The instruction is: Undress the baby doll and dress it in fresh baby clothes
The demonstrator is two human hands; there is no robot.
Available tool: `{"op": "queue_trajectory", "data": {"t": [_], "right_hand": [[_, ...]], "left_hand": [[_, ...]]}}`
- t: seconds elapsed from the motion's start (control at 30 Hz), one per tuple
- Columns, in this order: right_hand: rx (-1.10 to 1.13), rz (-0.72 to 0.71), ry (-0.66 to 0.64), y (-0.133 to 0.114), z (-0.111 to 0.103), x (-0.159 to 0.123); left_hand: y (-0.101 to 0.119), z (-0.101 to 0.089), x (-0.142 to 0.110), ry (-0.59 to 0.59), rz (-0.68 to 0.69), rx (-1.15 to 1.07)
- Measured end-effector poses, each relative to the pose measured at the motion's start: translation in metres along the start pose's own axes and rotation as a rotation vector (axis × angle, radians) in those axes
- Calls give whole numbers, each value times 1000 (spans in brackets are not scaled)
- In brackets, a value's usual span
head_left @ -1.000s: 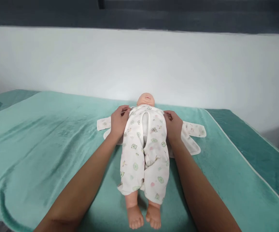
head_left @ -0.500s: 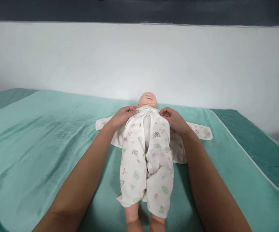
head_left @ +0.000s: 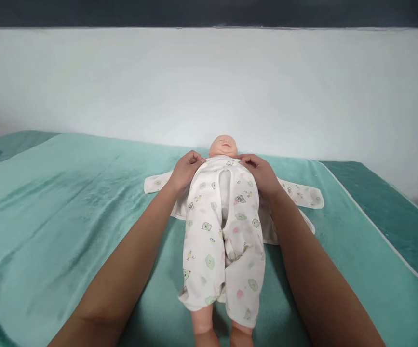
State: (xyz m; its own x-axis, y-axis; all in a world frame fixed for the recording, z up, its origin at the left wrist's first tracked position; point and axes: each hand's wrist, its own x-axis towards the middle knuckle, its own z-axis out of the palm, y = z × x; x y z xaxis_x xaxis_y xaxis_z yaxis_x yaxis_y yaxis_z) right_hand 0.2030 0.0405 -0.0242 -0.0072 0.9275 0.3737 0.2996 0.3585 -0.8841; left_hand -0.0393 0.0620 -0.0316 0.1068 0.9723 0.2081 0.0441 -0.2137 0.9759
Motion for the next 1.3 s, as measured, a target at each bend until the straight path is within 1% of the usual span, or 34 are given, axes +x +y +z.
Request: {"op": "queue_trajectory", "data": {"t": [0.1, 0.23, 0.33, 0.43, 0.5, 0.63, 0.77, 0.83, 0.93, 1.0, 1.03, 1.1, 1.17, 1.23, 1.3], "right_hand": [[20, 91, 13, 8, 0, 8], [-39, 180, 74, 9, 3, 18], [-147, 199, 106, 10, 6, 25], [-210, 180, 104, 11, 8, 27], [-190, 149, 109, 11, 10, 24], [-73, 57, 90, 4, 13, 8], [-76, 14, 3, -8, 10, -18], [-81, -1, 4, -14, 8, -36], [-116, -16, 77, -26, 9, -74], [-137, -3, 117, -35, 12, -110], [-138, 17, 120, -40, 13, -131], [-129, 59, 183, -48, 16, -176], [-160, 69, 224, -56, 19, -221], [-205, 41, 264, -65, 23, -260], [-228, -13, 265, -75, 30, -288]], "left_hand": [[-2, 0, 3, 16, 0, 76], [-3, 2, 9, 62, 4, 149], [-4, 5, 13, 110, 24, 240], [-4, 6, 15, 137, 52, 311], [-5, 5, 15, 89, 67, 309], [-8, 2, 8, -58, 138, 289], [-10, -4, -7, -136, 253, 417], [-12, -8, -19, -132, 311, 507], [-17, -13, -48, -77, 349, 617], [-19, -16, -78, -62, 354, 656], [-20, -18, -97, -60, 351, 659], [-19, -22, -139, -42, 341, 652], [-15, -26, -185, 33, 303, 632], [-8, -28, -229, 84, 233, 580], [-1, -26, -263, 105, 166, 482]]}}
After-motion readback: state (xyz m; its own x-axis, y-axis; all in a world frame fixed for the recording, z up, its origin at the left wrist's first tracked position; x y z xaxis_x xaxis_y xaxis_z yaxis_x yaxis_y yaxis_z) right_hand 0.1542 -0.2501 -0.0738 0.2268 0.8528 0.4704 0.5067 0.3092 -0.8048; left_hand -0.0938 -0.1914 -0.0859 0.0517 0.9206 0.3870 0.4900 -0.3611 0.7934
